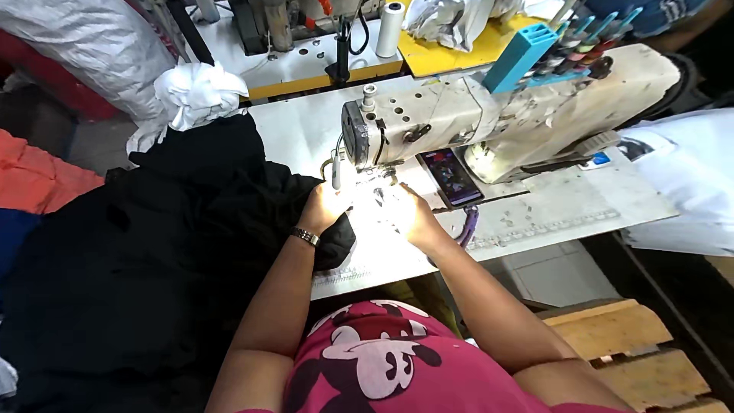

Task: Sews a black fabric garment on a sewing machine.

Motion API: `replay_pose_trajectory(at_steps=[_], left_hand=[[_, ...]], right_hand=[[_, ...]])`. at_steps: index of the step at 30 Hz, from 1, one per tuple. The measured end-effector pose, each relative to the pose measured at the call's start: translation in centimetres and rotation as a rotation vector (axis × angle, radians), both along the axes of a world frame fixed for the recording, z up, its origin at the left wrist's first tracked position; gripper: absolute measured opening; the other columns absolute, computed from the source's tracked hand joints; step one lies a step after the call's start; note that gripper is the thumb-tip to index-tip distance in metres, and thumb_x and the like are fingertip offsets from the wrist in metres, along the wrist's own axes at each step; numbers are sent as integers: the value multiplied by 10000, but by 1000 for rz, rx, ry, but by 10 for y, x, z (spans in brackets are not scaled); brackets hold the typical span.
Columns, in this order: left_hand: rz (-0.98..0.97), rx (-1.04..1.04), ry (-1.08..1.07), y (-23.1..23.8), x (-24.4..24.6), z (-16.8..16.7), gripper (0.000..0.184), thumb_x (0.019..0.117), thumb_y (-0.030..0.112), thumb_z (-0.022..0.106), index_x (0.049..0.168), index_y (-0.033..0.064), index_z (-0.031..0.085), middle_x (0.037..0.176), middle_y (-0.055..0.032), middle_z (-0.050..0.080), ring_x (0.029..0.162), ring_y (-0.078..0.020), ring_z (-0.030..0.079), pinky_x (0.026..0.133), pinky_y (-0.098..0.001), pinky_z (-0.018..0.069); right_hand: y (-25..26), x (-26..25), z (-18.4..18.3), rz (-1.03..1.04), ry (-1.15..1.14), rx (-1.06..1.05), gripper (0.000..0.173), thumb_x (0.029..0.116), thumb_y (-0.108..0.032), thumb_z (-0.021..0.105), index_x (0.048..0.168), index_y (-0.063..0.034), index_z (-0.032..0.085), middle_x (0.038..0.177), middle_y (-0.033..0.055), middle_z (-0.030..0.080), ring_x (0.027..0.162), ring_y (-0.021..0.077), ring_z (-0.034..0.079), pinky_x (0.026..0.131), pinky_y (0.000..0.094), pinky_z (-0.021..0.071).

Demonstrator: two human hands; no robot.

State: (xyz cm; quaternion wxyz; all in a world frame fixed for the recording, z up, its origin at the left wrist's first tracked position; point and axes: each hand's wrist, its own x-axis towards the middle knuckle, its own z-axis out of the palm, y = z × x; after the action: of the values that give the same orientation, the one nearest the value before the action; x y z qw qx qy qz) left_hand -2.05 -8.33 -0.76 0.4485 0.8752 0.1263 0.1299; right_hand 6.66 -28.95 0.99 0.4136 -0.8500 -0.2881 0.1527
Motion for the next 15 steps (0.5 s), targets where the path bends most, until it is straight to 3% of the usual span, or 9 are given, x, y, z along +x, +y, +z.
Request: replay_pose_trajectory(at_steps=[2, 4, 6, 9, 12, 15], left_hand=[[2, -8, -1, 1, 1, -1, 192, 929, 145, 704, 823, 12, 614, 694, -108, 575, 609, -201, 550, 578, -388, 470], [8, -23, -14, 6, 8, -8, 214, 921, 202, 702, 792, 50, 626, 672, -54, 562, 608, -151, 545, 588, -349, 476], [2, -40, -17, 8, 11, -10, 215, 923, 226, 700, 792, 66, 638, 670, -30, 569, 613, -127, 553, 598, -336, 486], [-11, -44, 2, 6, 7, -5, 194, 931, 185, 703, 824, 35, 642, 684, -67, 590, 611, -154, 562, 596, -350, 486], [-8, -17, 24, 2, 4, -1, 177, 930, 175, 724, 850, 32, 656, 707, -77, 601, 637, -162, 572, 619, -355, 502], [-8, -26, 12, 5, 8, -5, 174, 915, 189, 714, 832, 53, 645, 697, -45, 581, 630, -137, 555, 611, -333, 492]], right_hand=[[5, -3, 2, 63, 84, -21, 297, 1034, -90, 580, 1321, -11, 586, 1059, 174, 681, 802, 232, 699, 734, 436, 610], [10, -2, 4, 114, 74, -47, 212, 1055, -104, 542, 1245, -26, 592, 937, 143, 675, 701, 217, 691, 657, 426, 618], [12, -3, 9, 125, 26, -73, 226, 1051, -107, 553, 1255, -32, 614, 968, 141, 679, 745, 221, 696, 687, 435, 619], [13, -8, 18, 66, -37, -174, 248, 996, -76, 629, 1222, 25, 650, 1069, 210, 701, 1008, 332, 690, 918, 543, 544], [14, -10, 17, 27, -101, -236, 241, 965, -98, 676, 1152, 54, 676, 1016, 227, 708, 985, 365, 697, 898, 568, 545], [18, -6, 9, 79, -219, -274, 262, 977, -195, 670, 1166, -15, 685, 1004, 176, 716, 931, 334, 707, 832, 559, 564]])
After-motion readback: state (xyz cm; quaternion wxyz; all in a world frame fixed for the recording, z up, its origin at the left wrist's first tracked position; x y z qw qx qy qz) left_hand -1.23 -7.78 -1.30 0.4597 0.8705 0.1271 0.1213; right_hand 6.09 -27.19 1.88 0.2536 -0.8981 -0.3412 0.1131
